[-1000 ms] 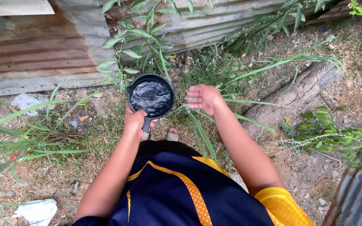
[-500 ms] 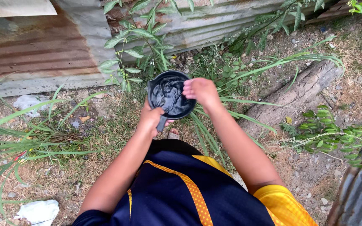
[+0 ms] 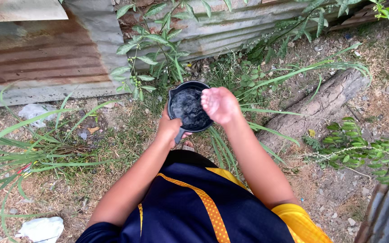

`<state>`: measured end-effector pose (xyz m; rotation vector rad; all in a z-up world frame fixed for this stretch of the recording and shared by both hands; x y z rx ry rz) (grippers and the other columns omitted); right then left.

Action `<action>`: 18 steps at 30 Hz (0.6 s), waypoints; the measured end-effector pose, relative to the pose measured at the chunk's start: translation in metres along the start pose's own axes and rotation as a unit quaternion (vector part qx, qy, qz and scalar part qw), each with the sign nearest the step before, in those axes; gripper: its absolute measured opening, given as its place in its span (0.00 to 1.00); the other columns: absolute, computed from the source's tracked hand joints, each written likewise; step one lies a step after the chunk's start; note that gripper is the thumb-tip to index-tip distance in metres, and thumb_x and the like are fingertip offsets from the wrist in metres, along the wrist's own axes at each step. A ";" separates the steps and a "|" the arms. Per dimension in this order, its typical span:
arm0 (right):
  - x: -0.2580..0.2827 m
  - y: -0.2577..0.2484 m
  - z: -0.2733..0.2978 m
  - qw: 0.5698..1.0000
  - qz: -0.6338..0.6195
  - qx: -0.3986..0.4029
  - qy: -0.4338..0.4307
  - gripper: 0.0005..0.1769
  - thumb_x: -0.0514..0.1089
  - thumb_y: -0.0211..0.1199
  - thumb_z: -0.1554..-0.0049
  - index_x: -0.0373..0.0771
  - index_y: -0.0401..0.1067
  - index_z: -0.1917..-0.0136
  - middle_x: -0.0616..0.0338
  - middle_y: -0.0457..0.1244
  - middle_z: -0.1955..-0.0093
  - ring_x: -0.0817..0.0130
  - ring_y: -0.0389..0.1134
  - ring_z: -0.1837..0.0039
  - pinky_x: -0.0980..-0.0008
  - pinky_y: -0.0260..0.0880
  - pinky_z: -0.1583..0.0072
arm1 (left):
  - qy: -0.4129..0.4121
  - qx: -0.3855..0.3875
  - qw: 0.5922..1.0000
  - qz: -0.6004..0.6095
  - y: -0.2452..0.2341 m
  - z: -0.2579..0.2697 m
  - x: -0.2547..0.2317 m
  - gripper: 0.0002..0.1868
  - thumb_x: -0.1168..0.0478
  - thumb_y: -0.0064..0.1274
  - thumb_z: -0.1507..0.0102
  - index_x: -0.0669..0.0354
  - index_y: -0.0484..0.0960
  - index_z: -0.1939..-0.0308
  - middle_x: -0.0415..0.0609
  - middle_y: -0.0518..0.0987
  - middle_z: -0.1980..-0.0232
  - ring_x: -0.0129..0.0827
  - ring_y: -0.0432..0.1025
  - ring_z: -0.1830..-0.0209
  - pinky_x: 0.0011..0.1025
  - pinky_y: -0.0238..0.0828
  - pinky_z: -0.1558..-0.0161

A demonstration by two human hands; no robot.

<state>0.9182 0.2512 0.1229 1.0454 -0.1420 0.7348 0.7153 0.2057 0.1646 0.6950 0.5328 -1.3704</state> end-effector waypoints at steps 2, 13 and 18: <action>0.018 0.003 0.014 0.998 0.052 -0.021 -0.005 0.16 0.41 0.50 0.38 0.25 0.70 0.47 0.50 0.66 0.60 0.60 0.69 0.58 0.62 0.75 0.52 | -0.003 -0.011 1.000 0.000 -0.009 0.000 0.000 0.50 0.81 0.37 0.44 0.34 0.49 0.22 0.59 0.79 0.48 0.39 0.77 0.79 0.31 0.69 0.86; 0.010 -0.053 0.004 0.947 0.157 -0.279 0.027 0.23 0.43 0.48 0.36 0.27 0.61 0.33 0.42 0.62 0.37 0.46 0.64 0.34 0.45 0.67 0.33 | 0.008 -0.039 0.999 0.033 -0.047 -0.008 0.015 0.36 0.69 0.39 0.33 0.35 0.50 0.23 0.60 0.82 0.58 0.40 0.74 0.85 0.31 0.63 0.89; 0.016 -0.014 0.018 0.959 0.185 -0.208 -0.046 0.22 0.43 0.49 0.36 0.27 0.64 0.33 0.44 0.66 0.38 0.54 0.69 0.37 0.53 0.70 0.35 | 0.037 -0.041 0.998 0.007 -0.041 0.000 0.018 0.39 0.71 0.45 0.33 0.37 0.50 0.22 0.60 0.81 0.55 0.35 0.70 0.86 0.30 0.62 0.89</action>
Point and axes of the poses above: each hand's wrist, its own z-axis away from the middle knuckle, its own y-axis out of the palm, x = y × z, the point moved 4 cm from there along -z, towards the middle knuckle
